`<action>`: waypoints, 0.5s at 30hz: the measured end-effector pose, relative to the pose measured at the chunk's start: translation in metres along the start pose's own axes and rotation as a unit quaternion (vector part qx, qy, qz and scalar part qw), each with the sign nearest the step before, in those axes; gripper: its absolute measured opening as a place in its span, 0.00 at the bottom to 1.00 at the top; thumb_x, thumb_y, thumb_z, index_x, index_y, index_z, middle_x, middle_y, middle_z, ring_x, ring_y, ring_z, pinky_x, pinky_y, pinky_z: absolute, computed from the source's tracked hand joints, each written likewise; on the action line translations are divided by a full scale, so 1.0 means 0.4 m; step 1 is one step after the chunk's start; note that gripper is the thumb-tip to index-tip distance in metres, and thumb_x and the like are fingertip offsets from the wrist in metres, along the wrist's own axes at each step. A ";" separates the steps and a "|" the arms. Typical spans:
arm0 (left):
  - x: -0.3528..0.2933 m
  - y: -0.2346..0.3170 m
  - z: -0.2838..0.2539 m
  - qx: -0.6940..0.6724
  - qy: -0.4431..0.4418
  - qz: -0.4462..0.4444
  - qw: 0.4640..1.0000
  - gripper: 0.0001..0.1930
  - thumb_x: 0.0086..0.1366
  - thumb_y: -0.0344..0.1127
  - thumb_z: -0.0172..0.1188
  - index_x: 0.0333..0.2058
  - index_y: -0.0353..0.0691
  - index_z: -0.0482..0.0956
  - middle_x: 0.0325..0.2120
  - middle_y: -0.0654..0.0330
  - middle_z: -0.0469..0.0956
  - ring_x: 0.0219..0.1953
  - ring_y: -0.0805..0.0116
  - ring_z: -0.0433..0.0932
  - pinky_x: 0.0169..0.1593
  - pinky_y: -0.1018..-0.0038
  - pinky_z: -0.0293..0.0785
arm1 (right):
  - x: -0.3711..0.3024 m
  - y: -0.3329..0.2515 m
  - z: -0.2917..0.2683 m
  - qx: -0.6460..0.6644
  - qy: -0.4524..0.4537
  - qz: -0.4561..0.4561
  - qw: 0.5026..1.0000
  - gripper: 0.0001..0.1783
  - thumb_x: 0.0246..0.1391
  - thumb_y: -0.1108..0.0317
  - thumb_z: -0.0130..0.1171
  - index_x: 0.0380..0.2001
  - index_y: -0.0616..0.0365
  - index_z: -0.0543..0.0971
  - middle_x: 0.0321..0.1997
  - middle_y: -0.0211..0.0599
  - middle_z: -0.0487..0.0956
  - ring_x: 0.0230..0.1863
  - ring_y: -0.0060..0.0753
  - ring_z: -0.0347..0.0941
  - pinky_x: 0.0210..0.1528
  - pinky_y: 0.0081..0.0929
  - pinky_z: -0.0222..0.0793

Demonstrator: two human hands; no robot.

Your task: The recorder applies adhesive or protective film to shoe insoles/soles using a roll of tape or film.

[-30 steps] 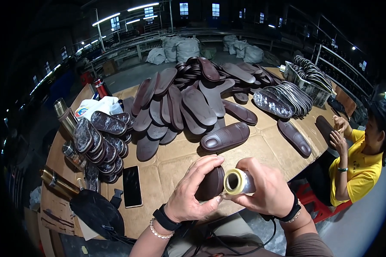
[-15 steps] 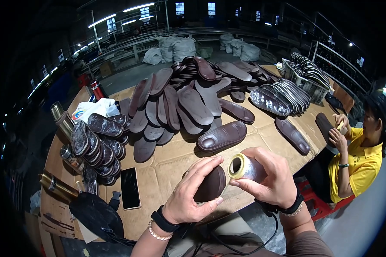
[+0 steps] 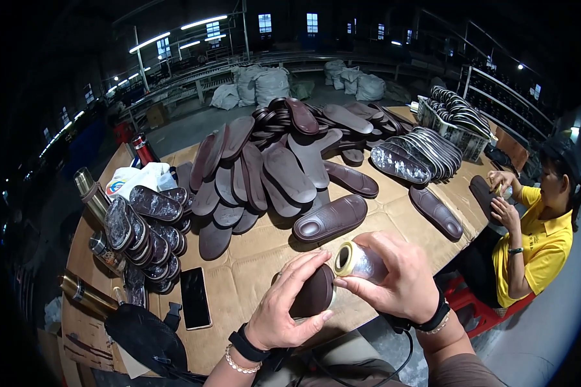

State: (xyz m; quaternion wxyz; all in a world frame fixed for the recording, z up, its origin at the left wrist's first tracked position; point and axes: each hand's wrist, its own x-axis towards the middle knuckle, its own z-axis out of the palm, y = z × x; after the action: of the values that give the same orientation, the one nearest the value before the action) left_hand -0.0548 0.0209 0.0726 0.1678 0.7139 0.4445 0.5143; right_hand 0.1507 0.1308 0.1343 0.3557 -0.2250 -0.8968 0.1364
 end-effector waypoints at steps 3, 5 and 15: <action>0.001 -0.009 0.001 0.020 0.002 0.018 1.000 0.44 0.56 0.37 0.70 0.70 0.27 0.63 0.64 0.43 0.70 0.66 0.52 0.71 0.71 0.63 0.63 | 0.004 -0.004 -0.001 0.024 -0.007 0.011 1.000 0.33 0.44 0.52 0.81 0.45 0.65 0.80 0.37 0.47 0.83 0.34 0.50 0.81 0.36 0.36 0.75; -0.001 -0.011 0.003 0.011 0.003 0.015 1.000 0.45 0.55 0.38 0.70 0.70 0.27 0.63 0.64 0.43 0.70 0.66 0.52 0.71 0.70 0.62 0.64 | 0.005 -0.006 -0.002 0.024 -0.013 0.010 1.000 0.33 0.45 0.51 0.81 0.45 0.64 0.80 0.36 0.47 0.82 0.34 0.50 0.81 0.36 0.37 0.75; -0.046 0.009 0.030 0.086 0.062 -0.056 0.993 0.49 0.47 0.42 0.78 0.68 0.36 0.67 0.64 0.44 0.69 0.67 0.45 0.70 0.69 0.58 0.67 | -0.012 0.000 -0.004 0.058 -0.080 -0.029 0.995 0.35 0.54 0.48 0.74 0.53 0.64 0.76 0.36 0.51 0.83 0.37 0.57 0.82 0.39 0.44 0.78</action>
State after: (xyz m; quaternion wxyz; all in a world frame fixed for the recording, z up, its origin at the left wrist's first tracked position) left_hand -0.0441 0.0066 0.0592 0.1067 0.6663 0.5362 0.5070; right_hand 0.1548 0.1285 0.1326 0.2991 -0.1662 -0.9192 0.1950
